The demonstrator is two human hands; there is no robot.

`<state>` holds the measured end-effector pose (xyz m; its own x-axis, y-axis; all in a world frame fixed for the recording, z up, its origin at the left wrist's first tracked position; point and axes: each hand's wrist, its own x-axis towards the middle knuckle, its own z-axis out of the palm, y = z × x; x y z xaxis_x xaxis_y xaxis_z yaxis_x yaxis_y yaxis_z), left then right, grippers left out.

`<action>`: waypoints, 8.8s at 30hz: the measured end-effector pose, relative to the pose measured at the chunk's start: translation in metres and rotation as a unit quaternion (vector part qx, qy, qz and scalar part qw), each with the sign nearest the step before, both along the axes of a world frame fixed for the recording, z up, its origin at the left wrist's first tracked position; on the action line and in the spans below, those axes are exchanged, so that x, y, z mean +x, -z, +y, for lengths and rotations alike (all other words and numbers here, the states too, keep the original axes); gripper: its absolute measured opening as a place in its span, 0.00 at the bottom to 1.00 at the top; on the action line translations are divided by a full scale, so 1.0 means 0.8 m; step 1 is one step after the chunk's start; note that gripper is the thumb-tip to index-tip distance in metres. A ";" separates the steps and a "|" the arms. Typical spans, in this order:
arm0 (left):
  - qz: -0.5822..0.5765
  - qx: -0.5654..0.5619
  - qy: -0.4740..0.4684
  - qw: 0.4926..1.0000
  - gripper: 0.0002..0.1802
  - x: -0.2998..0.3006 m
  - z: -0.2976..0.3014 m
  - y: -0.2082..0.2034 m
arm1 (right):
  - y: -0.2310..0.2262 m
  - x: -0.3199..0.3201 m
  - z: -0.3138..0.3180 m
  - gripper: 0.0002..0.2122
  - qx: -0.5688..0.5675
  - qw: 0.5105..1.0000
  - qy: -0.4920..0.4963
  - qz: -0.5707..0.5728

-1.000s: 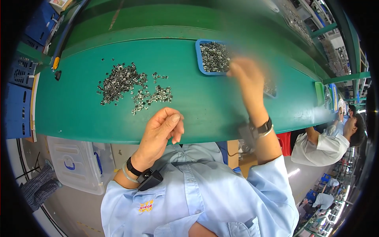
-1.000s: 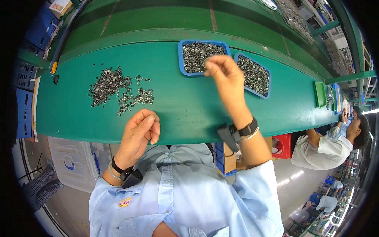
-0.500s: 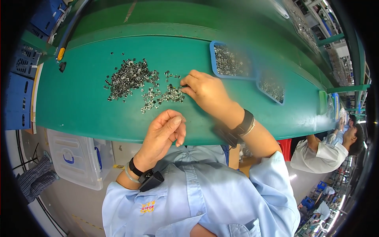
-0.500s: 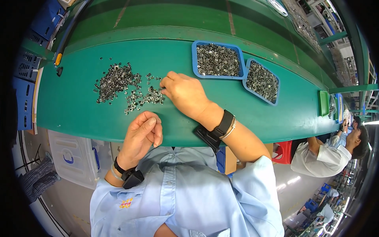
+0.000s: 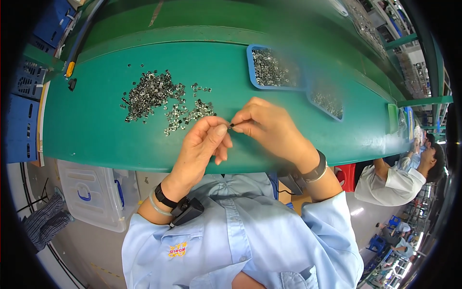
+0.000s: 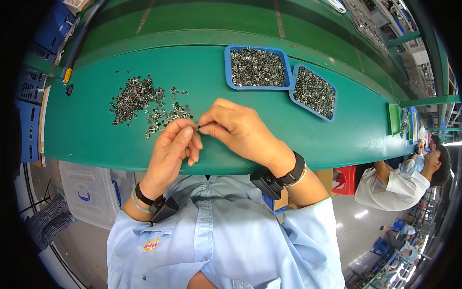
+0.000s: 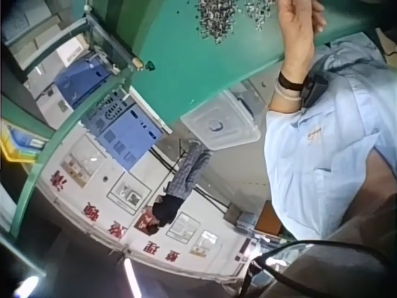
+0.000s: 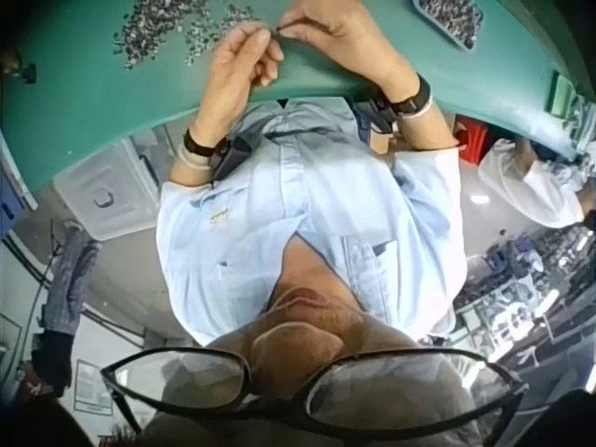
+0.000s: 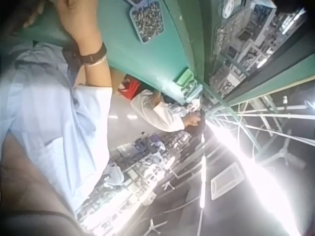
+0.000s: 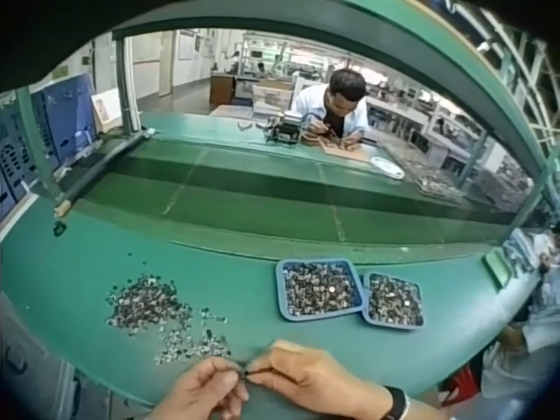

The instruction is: Sort small electronic components from a pile on the assembly line into plastic bins.

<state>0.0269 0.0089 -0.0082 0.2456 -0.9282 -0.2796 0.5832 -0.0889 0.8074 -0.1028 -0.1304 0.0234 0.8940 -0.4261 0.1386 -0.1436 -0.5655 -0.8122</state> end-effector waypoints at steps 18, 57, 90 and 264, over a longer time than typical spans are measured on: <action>0.066 -0.019 0.005 0.998 0.12 -0.033 -0.012 0.001 | 0.029 -0.031 0.033 0.09 -0.171 0.970 0.097 -0.139; 0.077 -0.063 0.024 0.995 0.12 -0.034 -0.011 -0.012 | 0.025 -0.038 0.049 0.08 0.049 0.973 0.133 -0.181; 0.192 -0.084 0.051 0.977 0.10 -0.038 -0.010 -0.007 | 0.028 -0.037 0.050 0.08 0.017 0.967 0.127 -0.219; 0.069 -0.031 0.036 0.996 0.11 -0.037 -0.011 -0.022 | 0.040 -0.038 0.042 0.08 -0.020 0.962 0.133 -0.237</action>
